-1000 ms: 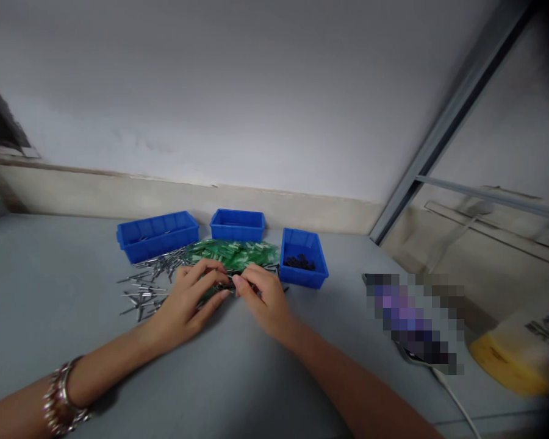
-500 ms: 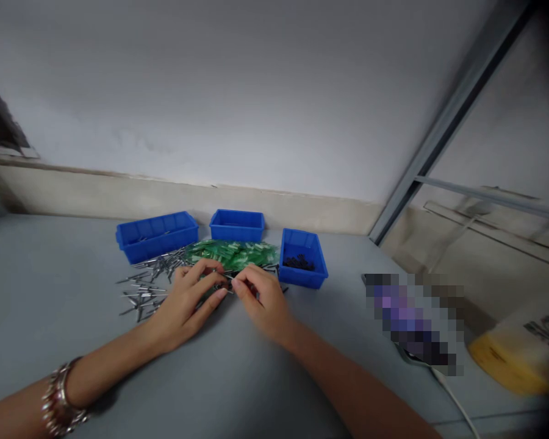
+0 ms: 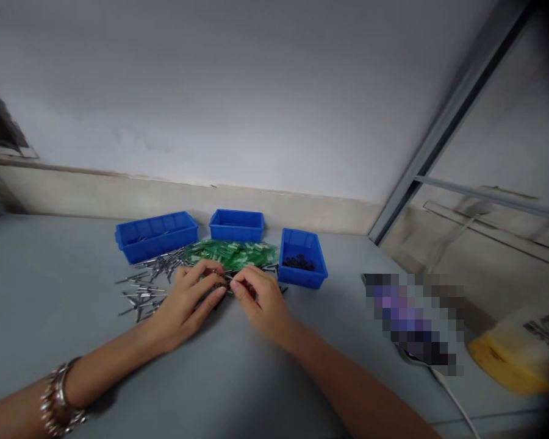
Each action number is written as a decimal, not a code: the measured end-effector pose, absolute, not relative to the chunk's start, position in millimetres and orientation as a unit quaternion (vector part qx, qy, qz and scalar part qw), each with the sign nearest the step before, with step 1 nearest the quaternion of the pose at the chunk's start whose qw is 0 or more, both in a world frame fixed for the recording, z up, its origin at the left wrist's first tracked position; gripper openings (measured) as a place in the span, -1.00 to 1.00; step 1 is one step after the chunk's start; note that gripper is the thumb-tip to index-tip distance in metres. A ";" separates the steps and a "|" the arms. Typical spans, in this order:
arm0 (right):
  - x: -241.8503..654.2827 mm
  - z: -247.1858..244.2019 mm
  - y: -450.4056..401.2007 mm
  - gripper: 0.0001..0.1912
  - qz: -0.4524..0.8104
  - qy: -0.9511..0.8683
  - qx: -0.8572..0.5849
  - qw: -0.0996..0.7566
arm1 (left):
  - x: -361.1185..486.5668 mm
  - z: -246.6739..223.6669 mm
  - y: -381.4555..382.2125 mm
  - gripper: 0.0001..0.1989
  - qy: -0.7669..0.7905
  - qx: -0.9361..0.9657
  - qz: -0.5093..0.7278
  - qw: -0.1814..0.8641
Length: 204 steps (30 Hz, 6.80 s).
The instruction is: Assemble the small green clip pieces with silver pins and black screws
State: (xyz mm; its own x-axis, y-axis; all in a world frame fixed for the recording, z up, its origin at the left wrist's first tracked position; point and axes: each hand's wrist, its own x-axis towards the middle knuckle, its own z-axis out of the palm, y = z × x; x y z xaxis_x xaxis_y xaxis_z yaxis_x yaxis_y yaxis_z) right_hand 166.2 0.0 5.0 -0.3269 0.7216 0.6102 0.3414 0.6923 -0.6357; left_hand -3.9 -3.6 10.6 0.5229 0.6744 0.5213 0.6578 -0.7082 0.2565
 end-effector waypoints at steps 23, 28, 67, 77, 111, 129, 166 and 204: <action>166.5 4.9 -1.2 -0.90 0.199 -0.795 -0.344 0.459 | -6.6 7.2 -0.6 -0.83 0.370 0.873 0.316 -0.005; 165.8 4.2 -1.3 -0.91 0.197 -0.796 -0.347 0.456 | -5.3 10.3 -3.3 -0.81 0.390 0.869 0.304 0.005; 310.6 7.4 18.0 -0.50 -0.011 -0.391 -0.887 0.245 | -7.3 9.1 -1.3 -0.85 0.382 0.874 0.299 -0.004; 305.6 7.9 20.0 -0.54 -0.018 -0.398 -0.885 0.240 | -7.1 8.6 0.0 -0.82 0.385 0.871 0.305 -0.012; 311.1 -2.3 20.6 -0.55 -0.018 -0.404 -0.888 0.218 | -7.7 6.6 0.5 -0.87 0.368 0.877 0.309 -0.008; 312.2 -5.3 21.2 -0.58 -0.022 -0.403 -0.887 0.224 | -7.0 6.2 0.7 -0.85 0.366 0.876 0.313 -0.015; 171.6 9.3 -7.8 -0.68 0.117 -0.838 -0.355 0.396 | -6.7 5.0 -2.5 -0.84 0.348 0.882 0.318 -0.016; 174.0 10.0 -10.3 -0.81 0.146 -0.829 -0.353 0.408 | -6.8 10.8 -6.5 -0.88 0.345 0.889 0.301 0.013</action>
